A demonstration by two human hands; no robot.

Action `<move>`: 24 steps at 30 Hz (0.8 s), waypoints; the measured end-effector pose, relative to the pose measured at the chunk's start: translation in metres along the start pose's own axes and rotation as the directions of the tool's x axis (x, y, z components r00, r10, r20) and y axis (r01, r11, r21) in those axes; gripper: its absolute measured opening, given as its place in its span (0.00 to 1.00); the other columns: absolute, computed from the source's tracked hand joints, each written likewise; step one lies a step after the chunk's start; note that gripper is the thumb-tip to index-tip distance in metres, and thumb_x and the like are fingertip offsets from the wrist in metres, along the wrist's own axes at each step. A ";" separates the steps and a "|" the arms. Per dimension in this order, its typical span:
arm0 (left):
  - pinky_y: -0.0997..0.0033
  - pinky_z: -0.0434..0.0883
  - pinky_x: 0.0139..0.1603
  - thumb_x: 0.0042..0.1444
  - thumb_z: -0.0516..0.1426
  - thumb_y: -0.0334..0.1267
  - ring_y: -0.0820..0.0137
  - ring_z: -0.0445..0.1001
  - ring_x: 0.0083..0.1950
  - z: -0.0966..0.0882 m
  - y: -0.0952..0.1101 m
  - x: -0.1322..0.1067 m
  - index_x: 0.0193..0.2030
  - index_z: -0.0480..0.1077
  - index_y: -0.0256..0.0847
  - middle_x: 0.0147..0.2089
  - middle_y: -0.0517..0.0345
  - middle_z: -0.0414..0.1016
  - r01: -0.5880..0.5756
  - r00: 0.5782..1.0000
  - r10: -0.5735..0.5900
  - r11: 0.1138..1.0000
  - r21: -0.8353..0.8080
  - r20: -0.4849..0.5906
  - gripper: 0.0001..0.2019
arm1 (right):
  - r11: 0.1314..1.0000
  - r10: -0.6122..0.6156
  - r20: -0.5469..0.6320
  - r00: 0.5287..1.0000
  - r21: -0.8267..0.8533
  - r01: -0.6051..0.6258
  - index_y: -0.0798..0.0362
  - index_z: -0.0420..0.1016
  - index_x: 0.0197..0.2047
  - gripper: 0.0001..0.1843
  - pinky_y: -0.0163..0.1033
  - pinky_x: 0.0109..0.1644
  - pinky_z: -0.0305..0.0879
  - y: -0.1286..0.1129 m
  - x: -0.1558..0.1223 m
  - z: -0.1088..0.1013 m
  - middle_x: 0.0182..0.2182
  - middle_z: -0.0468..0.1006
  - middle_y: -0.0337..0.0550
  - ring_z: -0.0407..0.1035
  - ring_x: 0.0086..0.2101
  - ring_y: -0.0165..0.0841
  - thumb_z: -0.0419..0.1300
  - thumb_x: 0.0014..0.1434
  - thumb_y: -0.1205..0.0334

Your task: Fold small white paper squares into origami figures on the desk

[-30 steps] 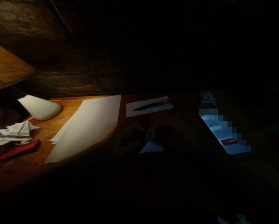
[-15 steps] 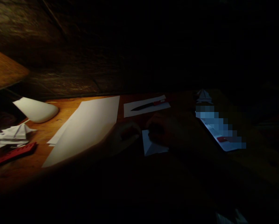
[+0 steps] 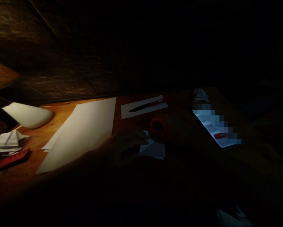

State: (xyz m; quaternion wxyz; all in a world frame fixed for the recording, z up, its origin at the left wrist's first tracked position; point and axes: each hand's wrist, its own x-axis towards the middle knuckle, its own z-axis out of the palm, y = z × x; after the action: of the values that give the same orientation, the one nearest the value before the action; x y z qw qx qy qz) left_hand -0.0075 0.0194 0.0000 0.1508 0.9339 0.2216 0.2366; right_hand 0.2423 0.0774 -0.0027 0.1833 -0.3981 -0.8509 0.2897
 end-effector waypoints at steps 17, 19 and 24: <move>0.47 0.72 0.60 0.62 0.62 0.41 0.54 0.73 0.59 -0.004 -0.003 0.000 0.53 0.72 0.41 0.56 0.49 0.76 0.207 0.977 -0.211 0.949 0.236 -0.012 0.14 | 0.940 -0.293 0.264 0.919 0.254 0.227 0.48 0.77 0.53 0.21 0.47 0.54 0.69 0.003 -0.010 -0.016 0.51 0.75 0.46 0.72 0.51 0.41 0.68 0.55 0.65; 0.50 0.73 0.60 0.63 0.61 0.37 0.56 0.73 0.59 -0.002 -0.004 -0.001 0.56 0.71 0.41 0.57 0.49 0.76 0.173 0.985 -0.173 0.967 0.189 -0.018 0.15 | 0.945 -0.277 0.288 0.917 0.255 0.205 0.48 0.76 0.54 0.23 0.48 0.55 0.69 0.007 -0.009 -0.016 0.54 0.73 0.46 0.71 0.52 0.41 0.69 0.54 0.64; 0.60 0.76 0.53 0.67 0.56 0.31 0.62 0.76 0.54 0.000 -0.004 -0.003 0.51 0.73 0.40 0.51 0.49 0.78 0.088 0.996 -0.087 0.995 0.040 -0.029 0.09 | 0.950 -0.278 0.223 0.934 0.209 0.233 0.51 0.78 0.47 0.14 0.45 0.50 0.69 0.002 -0.003 -0.009 0.47 0.74 0.46 0.72 0.46 0.39 0.67 0.57 0.63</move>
State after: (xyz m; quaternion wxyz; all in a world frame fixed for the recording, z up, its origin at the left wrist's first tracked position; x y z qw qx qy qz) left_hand -0.0109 0.0213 -0.0020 0.1389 0.9229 0.2691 0.2378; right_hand 0.2506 0.0791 0.0021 0.1459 -0.2259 -0.8823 0.3864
